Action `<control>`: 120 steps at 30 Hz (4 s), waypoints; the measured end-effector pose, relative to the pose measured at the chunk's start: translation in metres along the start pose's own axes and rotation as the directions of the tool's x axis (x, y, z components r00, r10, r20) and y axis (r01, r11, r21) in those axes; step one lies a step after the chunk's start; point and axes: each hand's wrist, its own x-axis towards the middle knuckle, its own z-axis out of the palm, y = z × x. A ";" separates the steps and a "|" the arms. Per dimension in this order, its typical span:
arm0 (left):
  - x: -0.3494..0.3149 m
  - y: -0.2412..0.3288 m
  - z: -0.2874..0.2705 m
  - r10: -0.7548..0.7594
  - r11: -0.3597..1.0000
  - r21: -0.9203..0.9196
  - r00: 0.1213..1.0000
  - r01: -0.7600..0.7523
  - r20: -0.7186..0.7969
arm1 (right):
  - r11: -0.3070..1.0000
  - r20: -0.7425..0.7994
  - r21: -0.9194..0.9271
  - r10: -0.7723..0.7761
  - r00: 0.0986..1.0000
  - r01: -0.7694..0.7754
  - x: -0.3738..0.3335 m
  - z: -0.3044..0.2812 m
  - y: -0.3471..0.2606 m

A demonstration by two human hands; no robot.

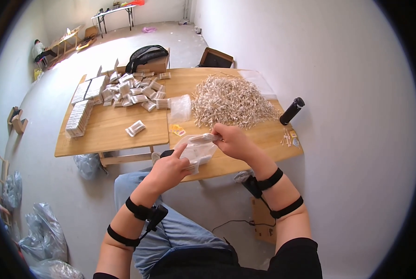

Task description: Packing individual packets and cotton swabs into a larger plastic bag at a workstation.

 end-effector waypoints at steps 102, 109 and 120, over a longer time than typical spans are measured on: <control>-0.001 -0.001 0.046 0.149 0.975 0.216 0.888 -0.058 -0.435 | 0.848 0.380 -0.479 -0.035 0.925 0.228 0.020 0.113 0.061; -0.003 -0.006 0.043 0.107 0.980 0.199 0.899 -0.023 -0.425 | 0.762 0.498 -0.607 0.146 0.855 0.223 0.035 0.125 0.051; -0.002 -0.007 0.042 0.154 0.981 0.174 0.871 -0.081 -0.466 | 0.936 0.600 -0.304 0.044 0.799 0.177 0.042 0.138 0.046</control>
